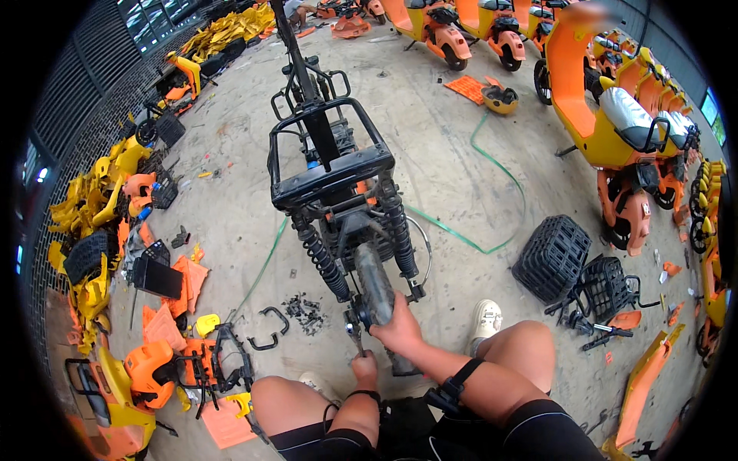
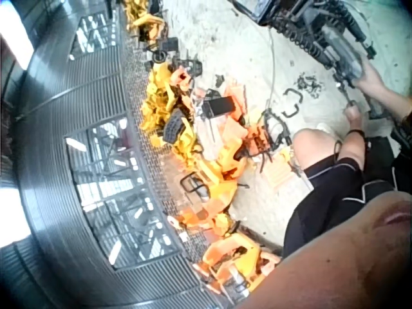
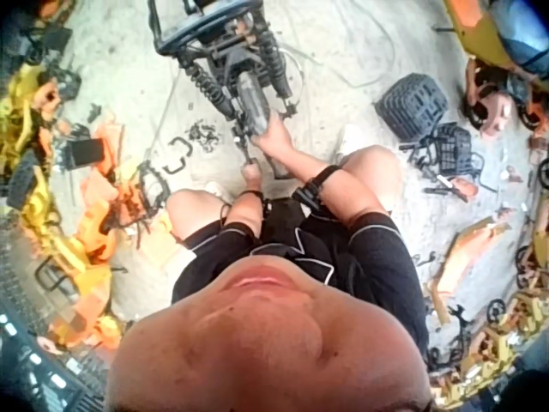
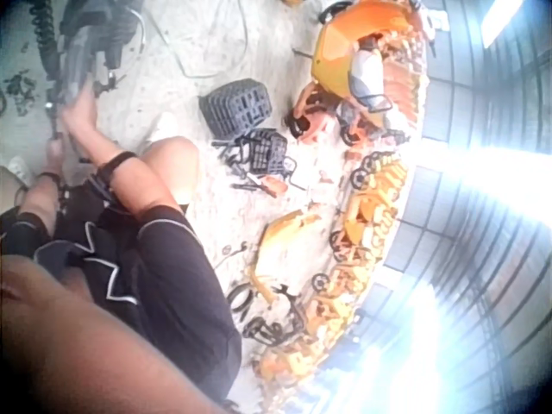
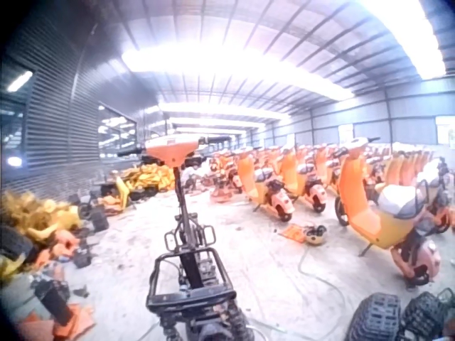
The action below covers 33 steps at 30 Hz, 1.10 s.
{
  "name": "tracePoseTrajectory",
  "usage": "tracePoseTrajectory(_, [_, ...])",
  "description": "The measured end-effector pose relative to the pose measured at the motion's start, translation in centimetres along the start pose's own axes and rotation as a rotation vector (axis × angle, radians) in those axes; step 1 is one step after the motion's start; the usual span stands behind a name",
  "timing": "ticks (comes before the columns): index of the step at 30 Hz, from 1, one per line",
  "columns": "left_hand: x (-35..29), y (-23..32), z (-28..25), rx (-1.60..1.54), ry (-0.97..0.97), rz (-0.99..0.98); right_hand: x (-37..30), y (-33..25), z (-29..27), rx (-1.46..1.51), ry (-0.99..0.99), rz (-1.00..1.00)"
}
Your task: The person sits on the floor and uses a wrench to tighten the axle nut on the front wheel of a scooter. They rotate the wheel to check the alignment and continue tightening the nut to secure the wheel in place.
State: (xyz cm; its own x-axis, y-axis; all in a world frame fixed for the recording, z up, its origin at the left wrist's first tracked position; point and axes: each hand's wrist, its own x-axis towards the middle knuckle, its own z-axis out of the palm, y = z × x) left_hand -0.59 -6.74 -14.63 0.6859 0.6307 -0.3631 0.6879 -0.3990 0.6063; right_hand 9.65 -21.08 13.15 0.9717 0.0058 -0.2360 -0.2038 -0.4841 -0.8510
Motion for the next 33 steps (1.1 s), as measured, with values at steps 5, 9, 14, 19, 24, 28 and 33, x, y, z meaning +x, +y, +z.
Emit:
tracePoseTrajectory(5, [1.7, -3.1, 1.6, -0.002, -0.044, -0.042, -0.3, -1.2, -0.5, -0.007, -0.080, 0.025])
tracePoseTrajectory(9, [2.9, -4.5, 2.2, -0.320, -0.191, -0.111, 0.0, -1.0, -0.9, -0.052, -0.135, 0.071])
tracePoseTrajectory(14, [0.9, -1.0, -1.1, -0.375, -0.210, -0.139, 0.2, -0.4, -1.4, -0.095, -0.111, 0.052])
tracePoseTrajectory(19, [2.6, -3.5, -2.5, -0.488, -0.214, -0.181, 0.0, -1.7, -1.7, -0.086, -0.147, 0.065])
tracePoseTrajectory(24, [1.5, -3.0, -4.4, -0.636, -0.169, -0.287, -0.2, -2.1, -1.2, -0.113, -0.171, 0.041])
tracePoseTrajectory(28, [0.7, 1.5, -6.7, -0.715, -0.239, -0.446, 1.0, -0.2, -0.9, -0.152, -0.134, -0.014])
tracePoseTrajectory(33, [-1.1, 8.3, -12.3, -0.961, -0.404, -0.484, 0.8, -0.5, -0.8, -0.108, -0.111, -0.077])
